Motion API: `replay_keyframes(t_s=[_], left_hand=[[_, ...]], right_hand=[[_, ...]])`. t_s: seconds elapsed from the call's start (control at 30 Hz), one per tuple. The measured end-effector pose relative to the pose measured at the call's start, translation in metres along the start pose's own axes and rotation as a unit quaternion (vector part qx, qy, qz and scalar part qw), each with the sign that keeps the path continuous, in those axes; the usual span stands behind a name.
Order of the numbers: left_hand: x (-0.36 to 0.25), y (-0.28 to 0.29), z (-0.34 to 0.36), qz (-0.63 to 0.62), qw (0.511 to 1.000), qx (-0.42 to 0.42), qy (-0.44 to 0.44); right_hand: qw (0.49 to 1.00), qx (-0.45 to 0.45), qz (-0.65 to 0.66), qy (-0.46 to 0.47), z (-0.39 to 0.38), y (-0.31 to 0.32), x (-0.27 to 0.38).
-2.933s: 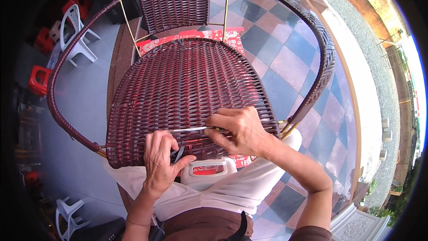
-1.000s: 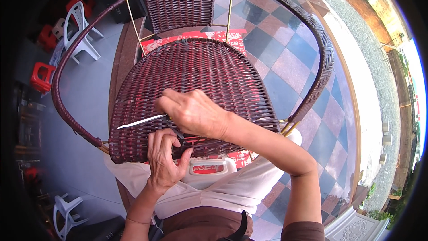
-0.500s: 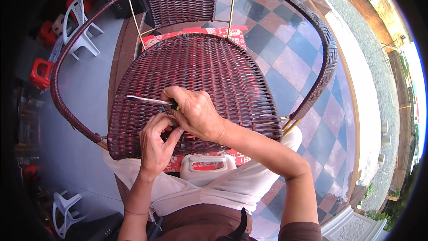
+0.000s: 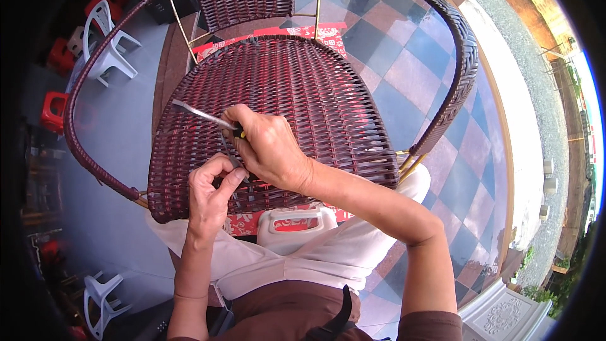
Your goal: The person repairs a woven chair by hand and with a screwdriver, weaving a loose strip of material back into the seat and using a screwdriver to pry and secure the weaving.
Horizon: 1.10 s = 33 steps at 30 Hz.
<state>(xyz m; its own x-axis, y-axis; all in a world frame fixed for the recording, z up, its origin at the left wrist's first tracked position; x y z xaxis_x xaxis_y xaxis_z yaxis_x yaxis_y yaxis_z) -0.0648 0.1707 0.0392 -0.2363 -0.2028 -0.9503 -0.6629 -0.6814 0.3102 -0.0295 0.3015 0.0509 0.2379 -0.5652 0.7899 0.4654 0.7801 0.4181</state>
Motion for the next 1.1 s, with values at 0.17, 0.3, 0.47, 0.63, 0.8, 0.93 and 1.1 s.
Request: replay_keyframes(t_s=[0.17,0.3,0.47,0.63,0.8,0.93,1.1], left_hand=[[0.008,0.002,0.001,-0.006,0.999,-0.032,0.016],[0.008,0.003,0.005,-0.011,1.0,-0.022,0.002],[0.005,0.0,0.02,-0.119,0.981,0.15,0.022],[0.009,-0.001,0.024,-0.151,0.97,0.18,0.064],[0.007,0.006,0.021,-0.176,0.973,0.144,0.029],[0.004,0.01,0.023,-0.176,0.975,0.127,-0.044],[0.005,0.009,0.023,-0.223,0.965,0.13,-0.041]], right_hand=[[0.972,0.048,0.12,-0.195,0.003,-0.001,-0.012],[0.921,0.114,0.187,-0.322,-0.001,-0.008,-0.025],[0.911,0.12,0.204,-0.338,-0.003,-0.01,-0.032],[0.89,0.112,0.25,-0.365,-0.005,-0.012,-0.032],[0.852,0.115,0.297,-0.417,-0.005,-0.003,-0.029],[0.812,0.158,0.327,-0.457,-0.01,0.005,-0.024],[0.816,0.235,0.291,-0.44,-0.016,0.007,-0.013]])
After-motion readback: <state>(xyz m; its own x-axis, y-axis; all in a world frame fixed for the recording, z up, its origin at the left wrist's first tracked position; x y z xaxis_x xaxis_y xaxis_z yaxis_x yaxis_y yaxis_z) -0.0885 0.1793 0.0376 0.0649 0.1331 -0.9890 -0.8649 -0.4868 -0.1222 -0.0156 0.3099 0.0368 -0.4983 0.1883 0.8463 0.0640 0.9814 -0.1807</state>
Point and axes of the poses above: each hand's wrist, its own z-axis towards the middle knuckle, its own y-axis out of the back of the hand, x = y × z, the point moved 4 cm from there along z, towards the middle knuckle
